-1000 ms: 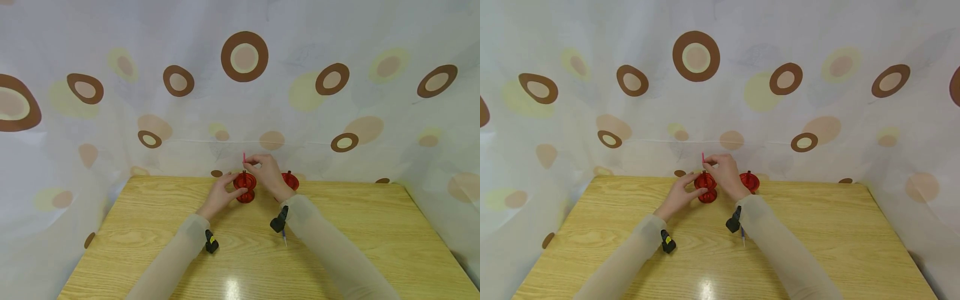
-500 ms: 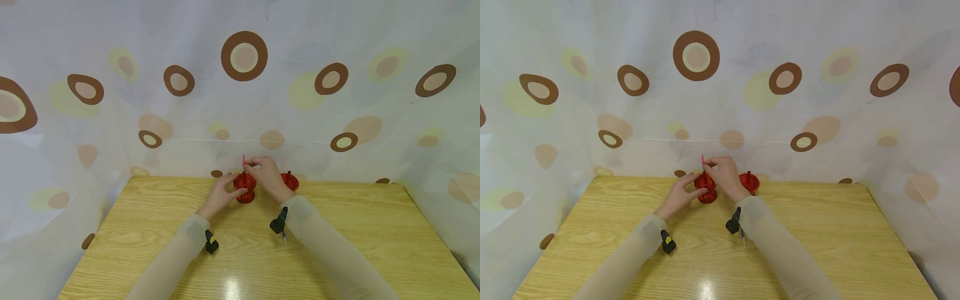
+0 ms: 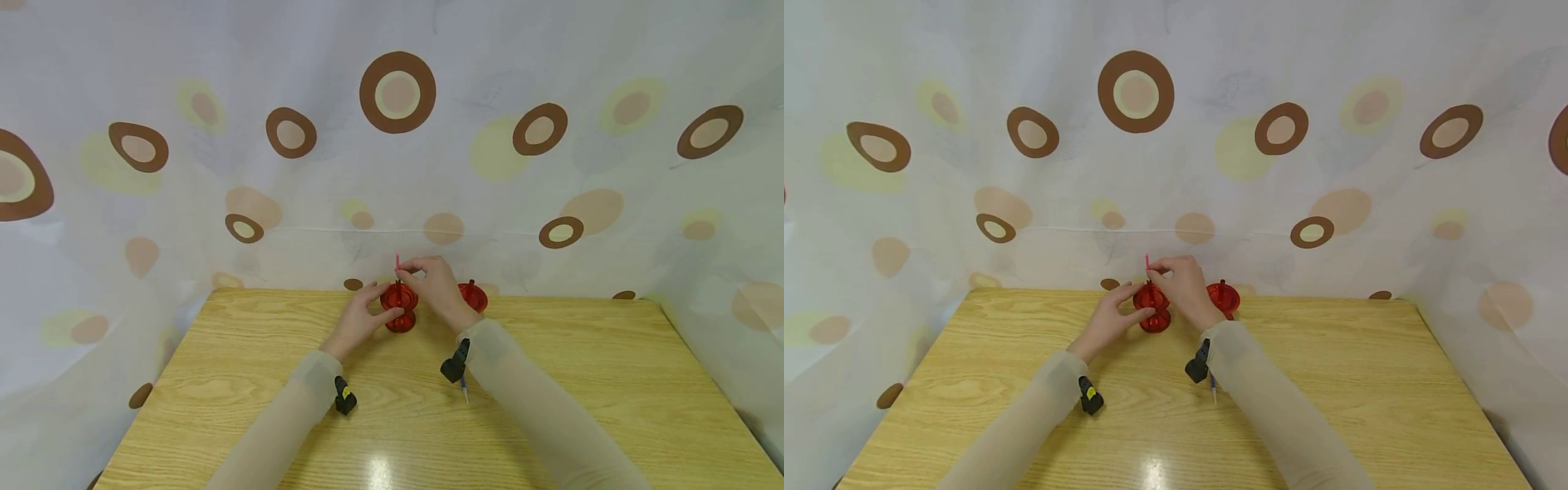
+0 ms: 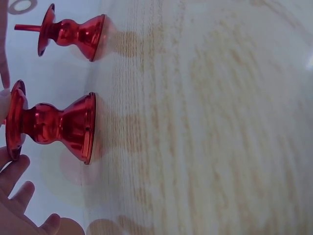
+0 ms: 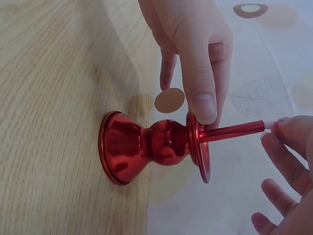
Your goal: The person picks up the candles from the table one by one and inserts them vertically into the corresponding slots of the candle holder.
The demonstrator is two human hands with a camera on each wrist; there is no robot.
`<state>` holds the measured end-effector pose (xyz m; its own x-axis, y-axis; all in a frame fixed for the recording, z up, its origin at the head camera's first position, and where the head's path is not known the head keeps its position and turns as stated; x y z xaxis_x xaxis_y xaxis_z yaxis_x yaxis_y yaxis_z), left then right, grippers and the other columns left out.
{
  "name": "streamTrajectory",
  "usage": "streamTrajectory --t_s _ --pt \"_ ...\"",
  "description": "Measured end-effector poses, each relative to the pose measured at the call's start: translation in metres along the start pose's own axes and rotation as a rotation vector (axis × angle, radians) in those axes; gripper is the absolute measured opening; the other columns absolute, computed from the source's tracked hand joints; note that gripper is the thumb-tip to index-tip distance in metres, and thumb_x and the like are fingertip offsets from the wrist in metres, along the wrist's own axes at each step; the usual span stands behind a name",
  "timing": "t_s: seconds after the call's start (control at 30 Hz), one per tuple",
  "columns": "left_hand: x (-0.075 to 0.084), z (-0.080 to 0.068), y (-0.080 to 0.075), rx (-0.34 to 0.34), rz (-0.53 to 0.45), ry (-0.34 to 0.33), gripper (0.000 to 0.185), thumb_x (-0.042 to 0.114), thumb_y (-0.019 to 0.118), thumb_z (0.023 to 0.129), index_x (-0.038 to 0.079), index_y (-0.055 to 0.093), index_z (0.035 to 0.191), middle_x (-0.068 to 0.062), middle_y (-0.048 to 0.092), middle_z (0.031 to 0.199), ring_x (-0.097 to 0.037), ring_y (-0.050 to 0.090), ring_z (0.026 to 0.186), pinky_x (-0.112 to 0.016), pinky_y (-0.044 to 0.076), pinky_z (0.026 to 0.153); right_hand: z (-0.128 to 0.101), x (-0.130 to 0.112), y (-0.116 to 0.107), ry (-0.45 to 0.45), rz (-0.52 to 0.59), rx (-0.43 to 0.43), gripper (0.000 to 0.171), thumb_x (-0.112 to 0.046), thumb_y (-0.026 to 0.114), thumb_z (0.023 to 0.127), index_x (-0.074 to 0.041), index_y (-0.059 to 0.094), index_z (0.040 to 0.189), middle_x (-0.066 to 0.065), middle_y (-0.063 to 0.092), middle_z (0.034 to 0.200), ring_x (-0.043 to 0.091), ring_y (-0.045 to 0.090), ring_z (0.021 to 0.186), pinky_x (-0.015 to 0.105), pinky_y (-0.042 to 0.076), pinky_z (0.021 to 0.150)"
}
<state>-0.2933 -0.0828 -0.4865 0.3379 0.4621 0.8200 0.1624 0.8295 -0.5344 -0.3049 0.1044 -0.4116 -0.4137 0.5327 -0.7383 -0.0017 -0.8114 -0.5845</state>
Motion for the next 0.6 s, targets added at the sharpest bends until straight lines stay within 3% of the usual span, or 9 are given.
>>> streamTrajectory --t_s 0.6 --pt "0.0018 -0.0014 -0.001 -0.002 -0.012 0.002 0.065 0.032 0.079 0.095 0.008 0.056 0.151 -0.011 0.054 0.155 -0.037 0.033 0.153 -0.059 0.026 0.123 -0.0011 0.0055 0.0025 0.028 -0.026 -0.01 0.021 -0.018 0.07 0.1 -0.001 0.081 0.107 0.01 0.079 0.107 0.032 0.066 0.111 0.052 0.049 0.102"
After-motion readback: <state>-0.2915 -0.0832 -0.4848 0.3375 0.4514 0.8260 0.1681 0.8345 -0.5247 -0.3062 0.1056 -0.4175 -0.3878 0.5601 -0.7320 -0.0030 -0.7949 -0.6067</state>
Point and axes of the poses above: each hand's wrist, its own z-axis towards the middle knuckle, its own y-axis out of the palm, x = y × z, the point moved 1 cm from there along z, towards the middle knuckle
